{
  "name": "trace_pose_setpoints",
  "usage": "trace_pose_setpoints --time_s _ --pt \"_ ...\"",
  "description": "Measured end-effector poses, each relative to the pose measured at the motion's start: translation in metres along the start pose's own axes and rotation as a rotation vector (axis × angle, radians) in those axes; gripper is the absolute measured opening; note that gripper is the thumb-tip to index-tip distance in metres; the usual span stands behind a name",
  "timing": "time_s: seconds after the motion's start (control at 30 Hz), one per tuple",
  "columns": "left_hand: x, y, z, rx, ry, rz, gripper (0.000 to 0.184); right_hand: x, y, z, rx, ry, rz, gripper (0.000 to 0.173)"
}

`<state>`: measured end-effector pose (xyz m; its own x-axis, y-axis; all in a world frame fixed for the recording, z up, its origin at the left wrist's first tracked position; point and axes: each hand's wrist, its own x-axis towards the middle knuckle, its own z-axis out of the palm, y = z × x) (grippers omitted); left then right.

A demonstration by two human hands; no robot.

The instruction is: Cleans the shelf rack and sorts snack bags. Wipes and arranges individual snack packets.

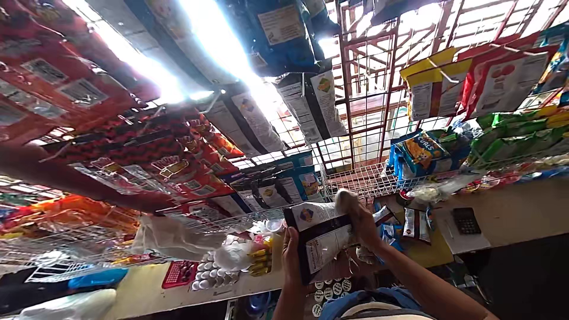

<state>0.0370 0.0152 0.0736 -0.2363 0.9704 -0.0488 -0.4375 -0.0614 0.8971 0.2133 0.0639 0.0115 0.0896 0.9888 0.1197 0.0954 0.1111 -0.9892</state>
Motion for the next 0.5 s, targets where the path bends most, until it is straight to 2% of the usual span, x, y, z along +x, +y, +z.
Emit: trace_pose_setpoints --time_s 0.03,0.1,0.17,0.27,0.37,0.43,0.5 --pt "0.002 0.000 -0.005 -0.022 -0.023 0.014 0.032 0.001 0.010 -0.005 0.166 0.019 0.181 0.031" --pt "0.005 0.001 -0.011 -0.045 -0.075 0.035 0.033 -0.002 0.019 -0.016 0.564 -0.030 0.458 0.038" --pt "0.007 0.004 -0.012 -0.029 -0.115 0.031 0.038 -0.009 0.013 -0.028 0.791 -0.138 0.545 0.047" --pt "0.012 0.012 -0.013 0.093 -0.116 0.018 0.041 -0.015 0.001 -0.043 0.853 -0.151 0.467 0.027" --pt "0.031 0.023 -0.023 0.470 -0.173 0.144 0.024 -0.011 0.005 -0.058 0.850 -0.169 0.233 0.048" --pt "0.050 0.029 -0.035 0.713 -0.245 0.236 0.022 -0.008 0.001 -0.069 0.665 -0.177 0.071 0.052" --pt "0.058 0.033 -0.034 0.790 -0.195 0.206 0.018 -0.011 -0.017 -0.076 0.392 -0.183 0.001 0.052"
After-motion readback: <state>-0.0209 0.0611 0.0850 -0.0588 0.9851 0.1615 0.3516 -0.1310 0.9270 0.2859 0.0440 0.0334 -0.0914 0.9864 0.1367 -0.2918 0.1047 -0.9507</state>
